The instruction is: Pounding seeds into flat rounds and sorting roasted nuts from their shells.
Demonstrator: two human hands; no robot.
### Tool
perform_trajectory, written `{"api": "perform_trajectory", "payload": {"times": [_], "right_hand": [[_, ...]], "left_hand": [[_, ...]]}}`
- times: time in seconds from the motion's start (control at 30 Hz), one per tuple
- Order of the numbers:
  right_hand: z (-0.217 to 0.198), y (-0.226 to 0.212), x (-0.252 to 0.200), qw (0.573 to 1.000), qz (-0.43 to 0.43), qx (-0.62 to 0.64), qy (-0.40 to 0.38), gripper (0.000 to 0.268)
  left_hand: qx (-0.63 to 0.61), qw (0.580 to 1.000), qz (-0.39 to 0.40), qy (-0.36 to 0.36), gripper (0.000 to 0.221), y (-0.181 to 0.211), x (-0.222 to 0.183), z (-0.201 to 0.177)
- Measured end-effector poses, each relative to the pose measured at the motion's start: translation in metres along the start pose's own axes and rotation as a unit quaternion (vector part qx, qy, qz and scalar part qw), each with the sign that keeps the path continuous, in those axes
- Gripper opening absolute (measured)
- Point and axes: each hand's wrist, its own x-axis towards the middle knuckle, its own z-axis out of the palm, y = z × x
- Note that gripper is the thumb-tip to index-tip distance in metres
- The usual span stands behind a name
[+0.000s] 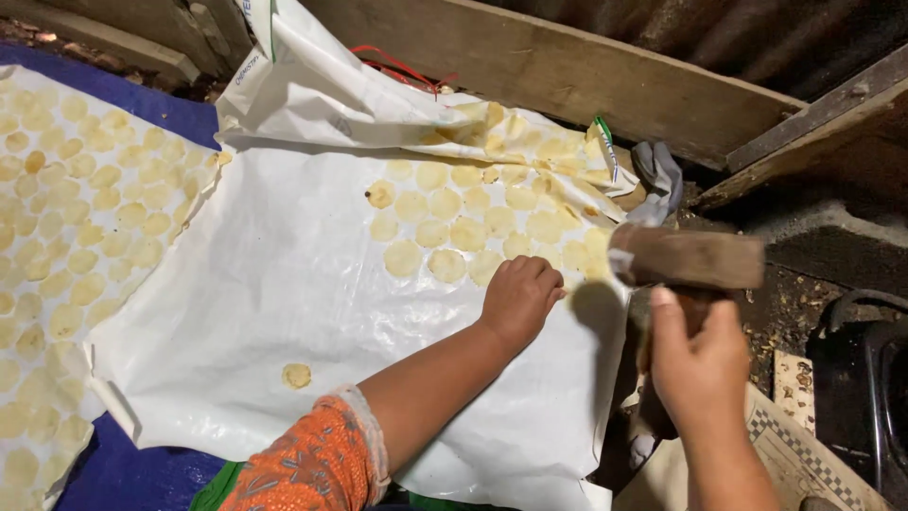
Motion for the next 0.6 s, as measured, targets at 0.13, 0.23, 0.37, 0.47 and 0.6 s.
{"api": "perform_trajectory", "payload": {"times": [0.13, 0.23, 0.37, 0.47, 0.6], "right_hand": [[0.028, 0.032, -0.003, 0.977, -0.154, 0.094, 0.111, 0.035], [0.076, 0.066, 0.004, 0.982, -0.160, -0.078, 0.068, 0.046], [0.083, 0.068, 0.031, 0.976, -0.042, -0.207, -0.048, 0.061], [0.043, 0.032, 0.033, 0.978, -0.046, -0.167, -0.112, 0.052], [0.050, 0.003, 0.014, 0.983, 0.086, -0.117, -0.109, 0.057]], "left_hand": [[0.040, 0.999, 0.028, -0.008, 0.011, -0.008, 0.007, 0.000], [0.048, 0.999, 0.022, 0.003, 0.017, 0.004, -0.013, -0.030], [0.032, 0.999, 0.038, 0.015, 0.022, -0.010, -0.031, -0.051], [0.022, 0.998, 0.046, -0.022, 0.023, -0.015, -0.048, -0.055], [0.038, 0.998, 0.048, -0.015, 0.019, -0.017, -0.045, -0.075]]}}
